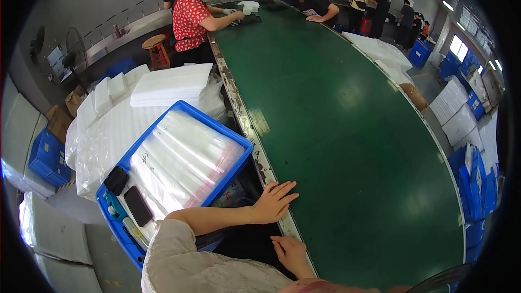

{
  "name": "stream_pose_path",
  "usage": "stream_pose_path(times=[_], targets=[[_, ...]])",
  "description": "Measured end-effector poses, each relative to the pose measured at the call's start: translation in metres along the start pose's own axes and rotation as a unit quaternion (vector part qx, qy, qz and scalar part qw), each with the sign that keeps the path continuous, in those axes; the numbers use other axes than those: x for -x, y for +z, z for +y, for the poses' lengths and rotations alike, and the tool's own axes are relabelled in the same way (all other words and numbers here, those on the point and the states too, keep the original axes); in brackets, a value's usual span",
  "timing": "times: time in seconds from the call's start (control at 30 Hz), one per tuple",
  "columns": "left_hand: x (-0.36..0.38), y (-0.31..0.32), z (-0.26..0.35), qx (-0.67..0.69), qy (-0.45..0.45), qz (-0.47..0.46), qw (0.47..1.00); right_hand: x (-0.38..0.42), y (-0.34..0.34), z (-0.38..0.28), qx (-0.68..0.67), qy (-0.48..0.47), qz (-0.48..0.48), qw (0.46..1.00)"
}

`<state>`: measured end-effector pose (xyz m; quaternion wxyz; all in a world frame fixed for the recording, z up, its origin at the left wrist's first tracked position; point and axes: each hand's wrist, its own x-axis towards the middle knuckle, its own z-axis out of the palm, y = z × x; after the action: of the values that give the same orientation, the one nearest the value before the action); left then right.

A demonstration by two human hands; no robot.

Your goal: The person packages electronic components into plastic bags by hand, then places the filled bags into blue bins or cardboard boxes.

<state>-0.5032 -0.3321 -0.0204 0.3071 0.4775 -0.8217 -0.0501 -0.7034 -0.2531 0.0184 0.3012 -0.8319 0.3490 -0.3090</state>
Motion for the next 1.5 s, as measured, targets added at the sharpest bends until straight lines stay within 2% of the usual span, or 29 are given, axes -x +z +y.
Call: stream_pose_path(times=[0.17,0.2,0.27,0.3,0.4,0.57,0.97,1.3,1.5], targets=[[0.001,0.003,-0.003,0.002,0.0,0.02,1.0,0.0,0.002,0.003,0.007,-0.02,0.005,1.0],[0.002,0.004,-0.003,0.011,-0.024,0.019,0.999,0.0,0.003,0.003,0.001,-0.013,-0.019,1.0],[0.002,0.006,-0.006,0.009,0.005,0.035,0.999,-0.002,0.005,0.004,0.003,-0.022,0.004,1.0],[0.004,0.007,-0.006,0.013,-0.014,0.034,0.999,-0.001,0.006,0.004,-0.003,-0.018,-0.014,1.0],[0.004,0.008,-0.007,0.01,0.015,0.053,0.998,-0.001,0.008,0.006,0.0,-0.012,-0.008,1.0],[0.004,0.007,-0.007,0.02,0.01,0.053,0.998,-0.001,0.008,0.005,-0.001,0.015,-0.027,1.0],[0.004,0.008,-0.007,0.015,0.01,0.058,0.998,-0.002,0.009,0.006,-0.014,-0.008,-0.017,1.0],[0.009,0.01,-0.005,0.024,0.009,0.056,0.998,0.001,0.005,0.002,-0.014,0.013,-0.04,0.999],[0.003,0.005,-0.004,0.011,0.02,0.041,0.999,0.0,0.005,0.007,-0.004,-0.014,-0.001,1.0]])
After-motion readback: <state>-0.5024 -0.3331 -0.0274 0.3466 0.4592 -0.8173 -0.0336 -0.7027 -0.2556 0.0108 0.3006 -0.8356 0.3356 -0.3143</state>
